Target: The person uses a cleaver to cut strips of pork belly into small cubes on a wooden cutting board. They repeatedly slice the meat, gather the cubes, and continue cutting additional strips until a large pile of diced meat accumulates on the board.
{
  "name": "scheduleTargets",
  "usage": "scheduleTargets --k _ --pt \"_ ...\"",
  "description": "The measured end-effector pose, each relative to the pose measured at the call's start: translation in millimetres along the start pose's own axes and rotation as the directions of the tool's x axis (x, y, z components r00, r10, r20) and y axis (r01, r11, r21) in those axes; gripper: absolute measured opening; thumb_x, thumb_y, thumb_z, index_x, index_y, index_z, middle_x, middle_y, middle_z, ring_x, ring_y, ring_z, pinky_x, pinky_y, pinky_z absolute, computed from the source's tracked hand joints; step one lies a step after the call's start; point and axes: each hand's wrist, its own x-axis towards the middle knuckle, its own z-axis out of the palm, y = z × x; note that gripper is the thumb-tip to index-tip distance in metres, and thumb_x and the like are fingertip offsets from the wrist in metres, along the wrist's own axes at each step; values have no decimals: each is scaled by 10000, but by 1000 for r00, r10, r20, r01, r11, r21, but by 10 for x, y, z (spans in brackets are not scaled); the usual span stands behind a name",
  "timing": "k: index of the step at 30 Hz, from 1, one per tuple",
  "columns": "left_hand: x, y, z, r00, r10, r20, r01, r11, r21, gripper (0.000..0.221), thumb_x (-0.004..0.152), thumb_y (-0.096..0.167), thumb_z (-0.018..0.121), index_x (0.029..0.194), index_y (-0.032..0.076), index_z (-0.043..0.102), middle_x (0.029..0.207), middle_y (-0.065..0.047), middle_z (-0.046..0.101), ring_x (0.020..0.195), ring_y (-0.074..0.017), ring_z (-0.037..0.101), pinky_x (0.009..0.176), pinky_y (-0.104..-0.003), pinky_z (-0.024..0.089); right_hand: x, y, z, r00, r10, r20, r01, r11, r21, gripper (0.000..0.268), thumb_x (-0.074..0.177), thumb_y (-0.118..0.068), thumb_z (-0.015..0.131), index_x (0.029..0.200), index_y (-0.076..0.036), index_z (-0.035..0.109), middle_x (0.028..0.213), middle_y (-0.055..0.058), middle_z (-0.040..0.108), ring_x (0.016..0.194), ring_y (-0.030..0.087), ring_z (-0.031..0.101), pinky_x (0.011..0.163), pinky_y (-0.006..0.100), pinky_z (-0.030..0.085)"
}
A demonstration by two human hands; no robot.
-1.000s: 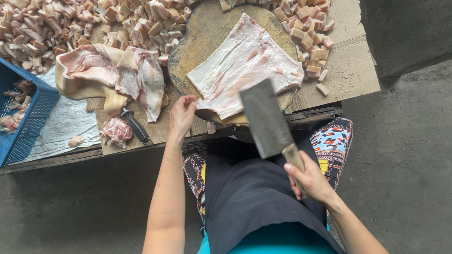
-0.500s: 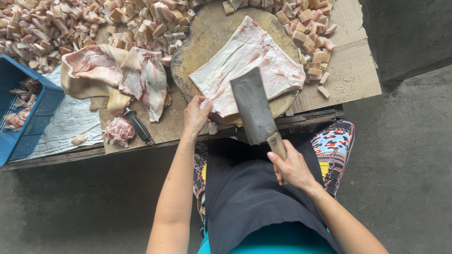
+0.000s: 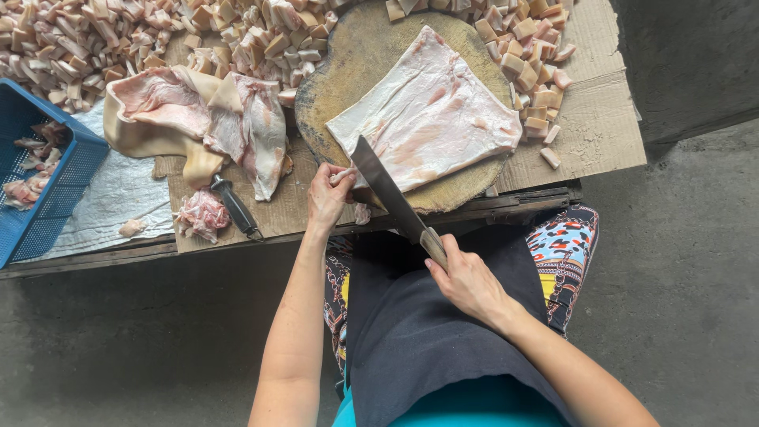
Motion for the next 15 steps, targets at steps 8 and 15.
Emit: scheduleTargets --k 8,15 --pt "-94 -225 -54 999 47 -19 -51 971 -234 182 935 129 728 1000 29 591 876 -81 723 647 -90 628 555 -257 548 558 -147 108 991 -131 -15 130 991 -39 348 990 -243 610 1136 6 416 741 300 688 749 499 690 664 550 544" --pt "-154 -434 -195 995 73 -68 -90 953 -288 164 953 102 711 1010 30 575 910 -65 724 662 -80 613 570 -244 528 116 -100 -13 999 -25 34 32 977 -213 330 978 -269 588 1146 -33 430 815 253 711 747 475 710 660 539 579"
